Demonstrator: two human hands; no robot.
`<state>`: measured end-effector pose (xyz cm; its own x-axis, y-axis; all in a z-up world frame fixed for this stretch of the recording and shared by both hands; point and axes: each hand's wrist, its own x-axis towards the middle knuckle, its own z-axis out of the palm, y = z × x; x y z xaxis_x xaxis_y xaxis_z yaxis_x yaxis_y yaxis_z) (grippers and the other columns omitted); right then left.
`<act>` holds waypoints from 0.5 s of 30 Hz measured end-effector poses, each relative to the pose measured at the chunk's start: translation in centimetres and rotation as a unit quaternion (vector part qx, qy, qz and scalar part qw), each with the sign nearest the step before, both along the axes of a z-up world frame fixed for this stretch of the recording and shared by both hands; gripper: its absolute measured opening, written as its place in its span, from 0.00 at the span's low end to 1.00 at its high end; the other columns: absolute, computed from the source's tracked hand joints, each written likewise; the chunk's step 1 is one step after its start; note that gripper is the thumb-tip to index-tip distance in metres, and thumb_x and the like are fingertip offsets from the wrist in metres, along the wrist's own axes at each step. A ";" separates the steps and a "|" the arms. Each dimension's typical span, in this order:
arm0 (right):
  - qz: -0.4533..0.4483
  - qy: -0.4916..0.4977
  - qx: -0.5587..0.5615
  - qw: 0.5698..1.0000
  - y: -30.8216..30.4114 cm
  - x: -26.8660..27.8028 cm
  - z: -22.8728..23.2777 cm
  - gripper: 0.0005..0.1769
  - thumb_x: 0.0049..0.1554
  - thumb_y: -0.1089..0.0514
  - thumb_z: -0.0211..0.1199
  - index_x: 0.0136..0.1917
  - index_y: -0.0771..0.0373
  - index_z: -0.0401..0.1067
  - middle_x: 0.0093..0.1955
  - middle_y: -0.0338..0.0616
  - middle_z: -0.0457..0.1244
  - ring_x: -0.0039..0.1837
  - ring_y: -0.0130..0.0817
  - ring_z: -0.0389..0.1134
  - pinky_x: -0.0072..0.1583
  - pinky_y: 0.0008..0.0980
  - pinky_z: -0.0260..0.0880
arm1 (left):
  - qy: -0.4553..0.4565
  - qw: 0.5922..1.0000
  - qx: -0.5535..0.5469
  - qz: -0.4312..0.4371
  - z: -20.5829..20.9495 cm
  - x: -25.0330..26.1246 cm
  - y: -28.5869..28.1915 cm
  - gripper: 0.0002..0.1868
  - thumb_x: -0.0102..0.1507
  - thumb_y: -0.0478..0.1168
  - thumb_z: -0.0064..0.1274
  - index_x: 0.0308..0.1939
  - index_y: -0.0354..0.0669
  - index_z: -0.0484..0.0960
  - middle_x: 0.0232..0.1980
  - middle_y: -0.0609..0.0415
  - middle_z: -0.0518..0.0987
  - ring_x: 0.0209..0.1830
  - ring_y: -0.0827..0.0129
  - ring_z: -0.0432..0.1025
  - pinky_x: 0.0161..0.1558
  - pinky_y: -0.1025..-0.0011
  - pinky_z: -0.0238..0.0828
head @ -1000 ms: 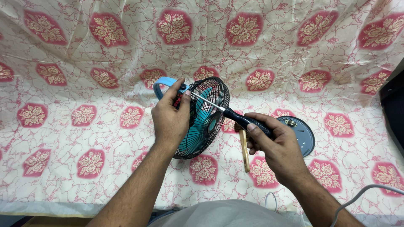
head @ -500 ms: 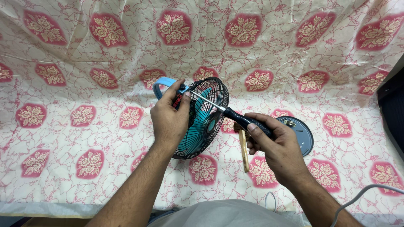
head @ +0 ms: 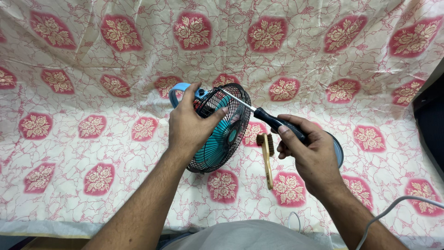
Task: The person uses a screwdriver to loosen and remove the front grille of a small electric fan, then proceeds to unscrew the central nut holding the fan blades. The front grille is placed on the table, and the person continues to loosen the central nut while the fan remains partially disassembled.
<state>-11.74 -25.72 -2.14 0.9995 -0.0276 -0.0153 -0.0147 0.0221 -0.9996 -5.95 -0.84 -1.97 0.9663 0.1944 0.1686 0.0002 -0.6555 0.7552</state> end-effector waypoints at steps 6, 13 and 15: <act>0.012 -0.022 -0.043 0.999 -0.6 0.4 0.8 0.21 0.62 0.58 0.62 0.66 0.69 0.73 0.41 0.45 0.68 0.41 0.25 0.69 0.43 0.27 0.74 | 0.017 0.998 0.042 -0.046 0.1 1.2 0.3 0.49 0.50 0.54 0.72 0.71 0.49 0.66 0.53 0.44 0.82 0.53 0.55 0.79 0.57 0.58 0.74; 0.023 0.000 -0.058 0.998 0.3 -0.5 0.6 0.21 0.60 0.58 0.61 0.65 0.68 0.72 0.40 0.43 0.71 0.39 0.25 0.70 0.42 0.27 0.74 | 0.007 0.998 0.044 -0.052 0.0 1.1 0.2 0.50 0.49 0.53 0.73 0.70 0.47 0.66 0.54 0.42 0.81 0.54 0.54 0.78 0.58 0.57 0.73; 0.012 -0.005 -0.059 0.998 0.4 -0.4 0.5 0.21 0.61 0.58 0.61 0.66 0.68 0.73 0.39 0.43 0.69 0.39 0.25 0.69 0.42 0.27 0.74 | 0.018 0.997 0.055 -0.056 0.1 1.1 0.2 0.51 0.48 0.52 0.74 0.70 0.47 0.65 0.55 0.40 0.80 0.55 0.53 0.77 0.58 0.57 0.72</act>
